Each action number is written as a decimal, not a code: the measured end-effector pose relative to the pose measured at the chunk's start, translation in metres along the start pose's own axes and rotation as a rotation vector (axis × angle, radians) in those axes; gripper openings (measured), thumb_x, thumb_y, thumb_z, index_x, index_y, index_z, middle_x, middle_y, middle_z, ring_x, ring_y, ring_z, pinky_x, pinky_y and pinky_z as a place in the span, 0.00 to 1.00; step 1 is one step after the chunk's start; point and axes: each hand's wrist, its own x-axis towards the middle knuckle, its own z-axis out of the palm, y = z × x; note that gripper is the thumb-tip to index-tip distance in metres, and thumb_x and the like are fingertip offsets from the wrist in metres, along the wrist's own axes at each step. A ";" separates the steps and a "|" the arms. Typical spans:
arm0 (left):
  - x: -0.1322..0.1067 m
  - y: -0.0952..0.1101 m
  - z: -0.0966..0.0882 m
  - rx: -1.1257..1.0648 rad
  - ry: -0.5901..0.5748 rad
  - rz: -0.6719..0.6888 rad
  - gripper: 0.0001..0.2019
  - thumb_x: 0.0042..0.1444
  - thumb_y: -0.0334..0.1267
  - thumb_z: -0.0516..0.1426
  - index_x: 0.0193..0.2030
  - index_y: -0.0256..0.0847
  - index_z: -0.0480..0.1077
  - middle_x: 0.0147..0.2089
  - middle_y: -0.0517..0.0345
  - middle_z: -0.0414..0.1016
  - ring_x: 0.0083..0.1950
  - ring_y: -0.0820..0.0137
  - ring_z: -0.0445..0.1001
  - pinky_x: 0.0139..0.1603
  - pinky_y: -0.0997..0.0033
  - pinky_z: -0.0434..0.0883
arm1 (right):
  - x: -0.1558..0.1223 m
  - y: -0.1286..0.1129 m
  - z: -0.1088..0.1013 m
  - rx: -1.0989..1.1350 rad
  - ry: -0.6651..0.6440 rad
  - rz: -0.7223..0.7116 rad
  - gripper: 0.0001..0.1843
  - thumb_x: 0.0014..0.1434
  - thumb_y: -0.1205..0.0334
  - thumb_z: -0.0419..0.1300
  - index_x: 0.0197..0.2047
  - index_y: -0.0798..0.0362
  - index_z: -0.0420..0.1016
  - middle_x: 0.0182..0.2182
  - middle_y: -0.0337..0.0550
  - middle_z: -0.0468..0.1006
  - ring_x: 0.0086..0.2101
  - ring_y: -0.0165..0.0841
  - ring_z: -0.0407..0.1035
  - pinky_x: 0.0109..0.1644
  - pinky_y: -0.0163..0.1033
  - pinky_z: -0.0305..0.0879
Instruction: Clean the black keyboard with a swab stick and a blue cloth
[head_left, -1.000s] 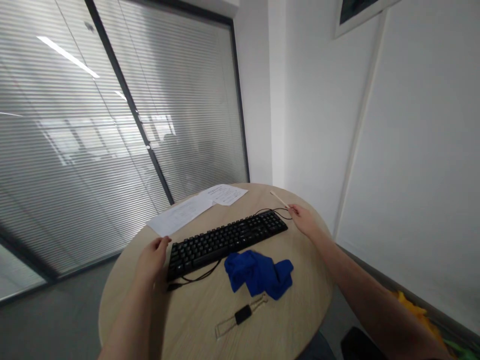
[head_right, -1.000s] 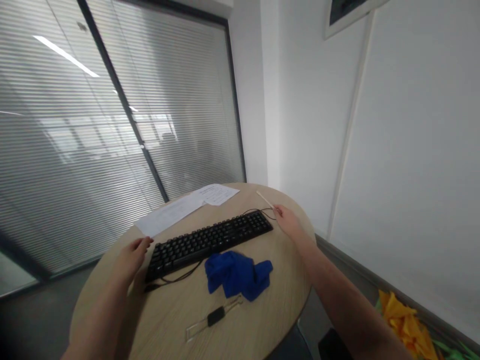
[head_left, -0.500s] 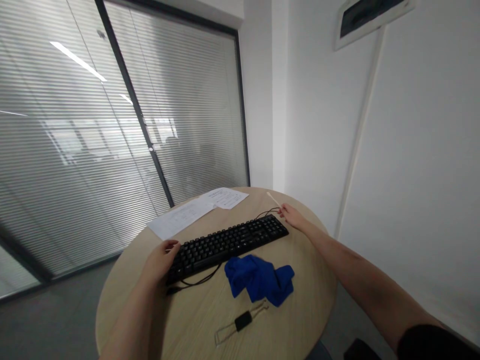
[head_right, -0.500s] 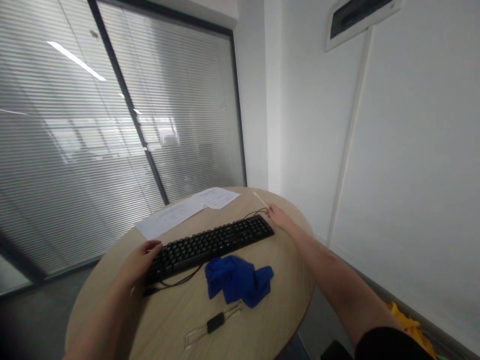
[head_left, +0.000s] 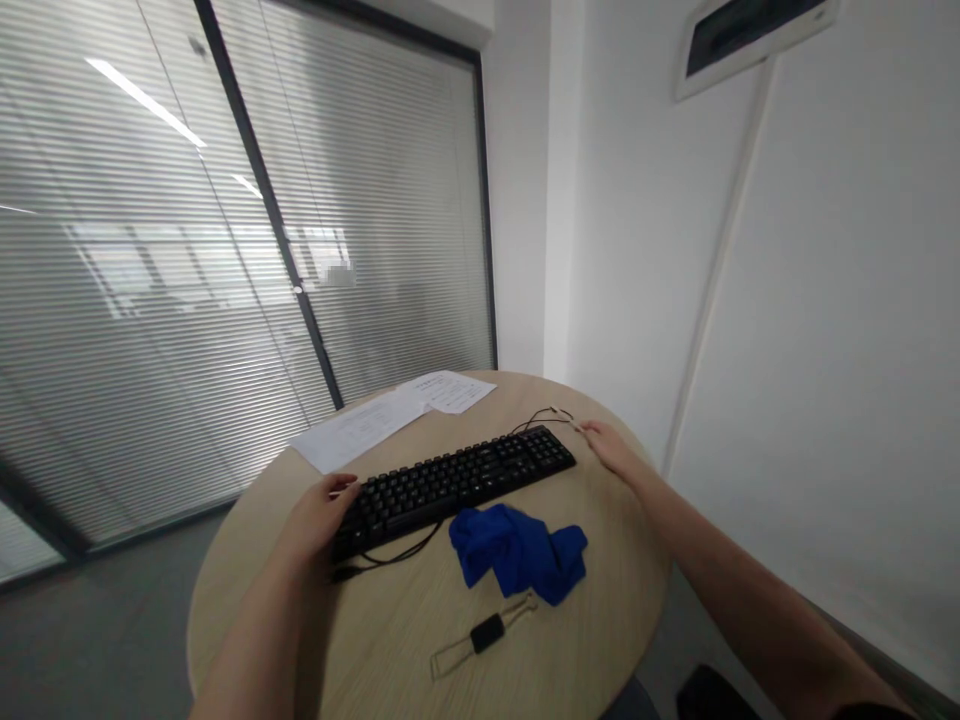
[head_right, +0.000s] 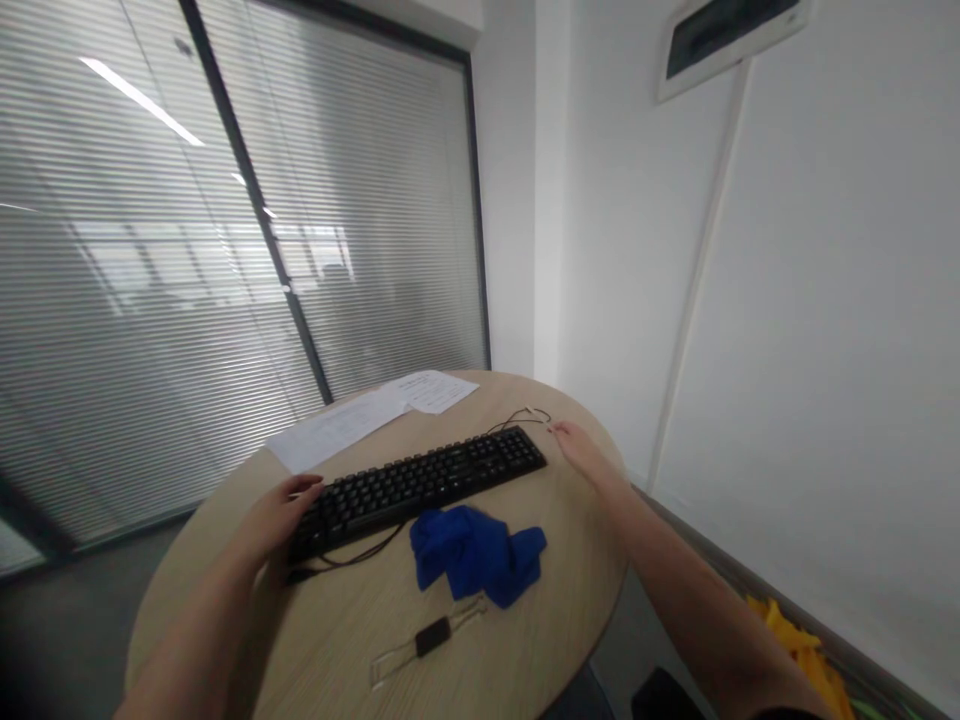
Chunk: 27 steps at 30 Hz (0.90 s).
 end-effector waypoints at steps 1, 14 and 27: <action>0.001 -0.001 0.000 -0.002 0.000 -0.001 0.18 0.53 0.49 0.57 0.44 0.41 0.76 0.36 0.52 0.83 0.39 0.57 0.81 0.42 0.64 0.75 | -0.008 0.001 0.000 -0.006 0.003 -0.011 0.25 0.64 0.65 0.46 0.55 0.55 0.79 0.55 0.48 0.79 0.56 0.39 0.71 0.62 0.43 0.63; 0.008 -0.009 0.001 0.073 0.035 0.074 0.18 0.53 0.50 0.56 0.42 0.41 0.76 0.38 0.50 0.83 0.43 0.54 0.81 0.44 0.61 0.75 | -0.031 -0.016 0.013 -0.195 -0.108 -0.101 0.24 0.67 0.60 0.50 0.63 0.46 0.73 0.56 0.47 0.79 0.55 0.45 0.73 0.61 0.48 0.65; 0.010 -0.009 0.001 0.096 0.020 0.078 0.19 0.51 0.52 0.56 0.40 0.41 0.77 0.35 0.50 0.83 0.40 0.54 0.82 0.39 0.63 0.75 | -0.016 -0.021 0.013 -0.185 -0.157 -0.143 0.22 0.67 0.58 0.51 0.60 0.42 0.77 0.54 0.45 0.81 0.52 0.44 0.75 0.58 0.46 0.67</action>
